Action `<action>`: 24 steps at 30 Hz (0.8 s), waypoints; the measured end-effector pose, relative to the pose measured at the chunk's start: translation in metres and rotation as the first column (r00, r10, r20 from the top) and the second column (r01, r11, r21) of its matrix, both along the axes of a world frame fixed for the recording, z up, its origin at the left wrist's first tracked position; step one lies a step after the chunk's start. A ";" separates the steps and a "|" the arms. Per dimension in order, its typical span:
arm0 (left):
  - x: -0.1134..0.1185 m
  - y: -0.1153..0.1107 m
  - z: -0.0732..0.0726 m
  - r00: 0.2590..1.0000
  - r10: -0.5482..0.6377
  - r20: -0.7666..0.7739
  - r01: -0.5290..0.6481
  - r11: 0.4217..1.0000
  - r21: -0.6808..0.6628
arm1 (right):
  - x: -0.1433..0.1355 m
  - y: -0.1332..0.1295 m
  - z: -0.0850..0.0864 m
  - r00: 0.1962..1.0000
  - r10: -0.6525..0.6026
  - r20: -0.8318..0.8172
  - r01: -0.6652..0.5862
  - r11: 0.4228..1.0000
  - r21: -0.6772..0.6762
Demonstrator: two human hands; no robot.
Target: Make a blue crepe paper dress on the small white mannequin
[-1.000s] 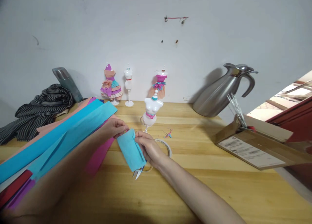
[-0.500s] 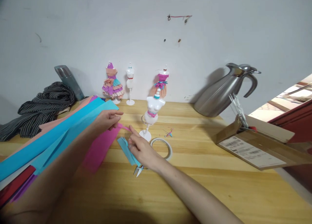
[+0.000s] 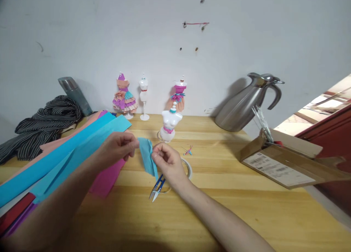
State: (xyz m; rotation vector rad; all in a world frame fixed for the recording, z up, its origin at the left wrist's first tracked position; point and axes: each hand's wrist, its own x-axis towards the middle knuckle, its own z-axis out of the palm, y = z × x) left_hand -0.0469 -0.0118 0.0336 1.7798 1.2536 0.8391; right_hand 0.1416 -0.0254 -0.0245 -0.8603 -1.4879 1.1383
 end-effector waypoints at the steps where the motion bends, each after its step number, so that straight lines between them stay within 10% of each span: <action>1: 0.006 -0.006 0.001 0.996 -0.052 0.072 0.054 0.998 -0.023 | 0.001 -0.002 0.002 1.000 -0.007 0.015 0.007 1.000 0.028; 5: 0.024 -0.019 -0.006 0.932 -0.222 0.287 0.232 0.973 -0.001 | 0.004 -0.010 0.012 0.983 -0.075 0.165 0.038 0.976 0.215; 24: 0.038 -0.021 -0.019 0.912 0.013 0.410 0.004 0.999 -0.039 | 0.003 -0.011 0.012 0.820 -0.331 0.466 0.054 0.856 0.513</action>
